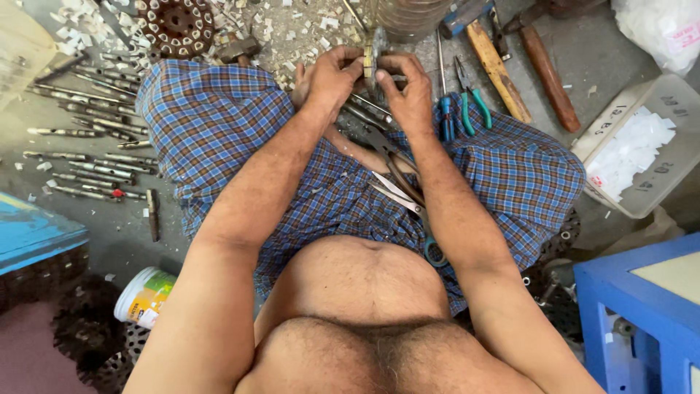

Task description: The person removes copper wire coils from a motor stator using pliers and wire cutters. They pull the coils out of the slots and place them into a nearby container.

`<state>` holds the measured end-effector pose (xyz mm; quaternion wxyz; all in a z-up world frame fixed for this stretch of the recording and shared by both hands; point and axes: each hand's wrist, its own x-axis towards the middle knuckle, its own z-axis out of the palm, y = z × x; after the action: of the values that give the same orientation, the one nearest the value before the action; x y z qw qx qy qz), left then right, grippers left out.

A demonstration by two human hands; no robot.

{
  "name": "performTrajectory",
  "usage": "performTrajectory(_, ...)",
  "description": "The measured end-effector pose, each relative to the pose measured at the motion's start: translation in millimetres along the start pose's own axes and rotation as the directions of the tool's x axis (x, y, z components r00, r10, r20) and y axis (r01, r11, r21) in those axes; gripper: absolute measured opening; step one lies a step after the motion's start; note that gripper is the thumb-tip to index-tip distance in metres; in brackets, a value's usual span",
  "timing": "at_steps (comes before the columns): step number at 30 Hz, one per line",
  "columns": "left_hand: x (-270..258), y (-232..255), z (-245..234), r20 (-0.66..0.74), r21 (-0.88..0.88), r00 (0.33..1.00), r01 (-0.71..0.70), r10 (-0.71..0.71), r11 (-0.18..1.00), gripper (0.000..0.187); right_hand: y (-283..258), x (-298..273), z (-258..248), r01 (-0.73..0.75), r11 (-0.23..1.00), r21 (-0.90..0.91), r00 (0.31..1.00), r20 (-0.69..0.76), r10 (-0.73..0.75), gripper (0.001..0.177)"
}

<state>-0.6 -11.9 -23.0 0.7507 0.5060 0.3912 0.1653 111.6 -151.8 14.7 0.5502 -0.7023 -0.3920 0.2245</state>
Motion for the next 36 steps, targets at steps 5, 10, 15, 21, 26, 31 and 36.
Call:
performTrajectory(5, -5, 6, 1, 0.084, -0.108, 0.995, 0.058, -0.049, 0.992, 0.036, 7, -2, -2, -0.061, 0.997, -0.051, 0.997, -0.047, 0.059, 0.019)
performTrajectory(10, -14, 25, -4, 0.055, -0.1, 0.992, 0.121, -0.116, 0.988, 0.042, 2, -2, -4, -0.058, 0.995, 0.081, 0.997, 0.053, 0.054, 0.029)
performTrajectory(15, -19, 26, 1, 0.088, -0.056, 0.996, 0.02, -0.015, 0.998, 0.034, -3, -1, -5, -0.014, 0.998, 0.054, 0.999, 0.036, 0.012, 0.033)
performTrajectory(21, -18, 16, -4, 0.055, -0.005, 0.998, 0.01, -0.01, 1.0, 0.026, 8, -2, -4, 0.081, 0.989, -0.128, 0.997, 0.031, -0.077, 0.031)
performTrajectory(26, -18, 12, -2, 0.036, 0.062, 0.997, 0.065, -0.067, 0.996, 0.021, 13, 1, -3, 0.084, 0.98, -0.183, 0.996, 0.031, -0.08, 0.034)
performTrajectory(31, -17, 13, 3, 0.036, 0.153, 0.987, -0.159, 0.155, 0.975, 0.036, 13, 1, -6, -0.07, 0.996, 0.061, 0.997, 0.049, 0.067, 0.055)
performTrajectory(36, -17, 19, -2, -0.022, 0.391, 0.997, -0.06, 0.075, 0.918, 0.05, 5, 3, -2, 0.027, 0.99, -0.136, 0.995, 0.098, -0.013, 0.062)
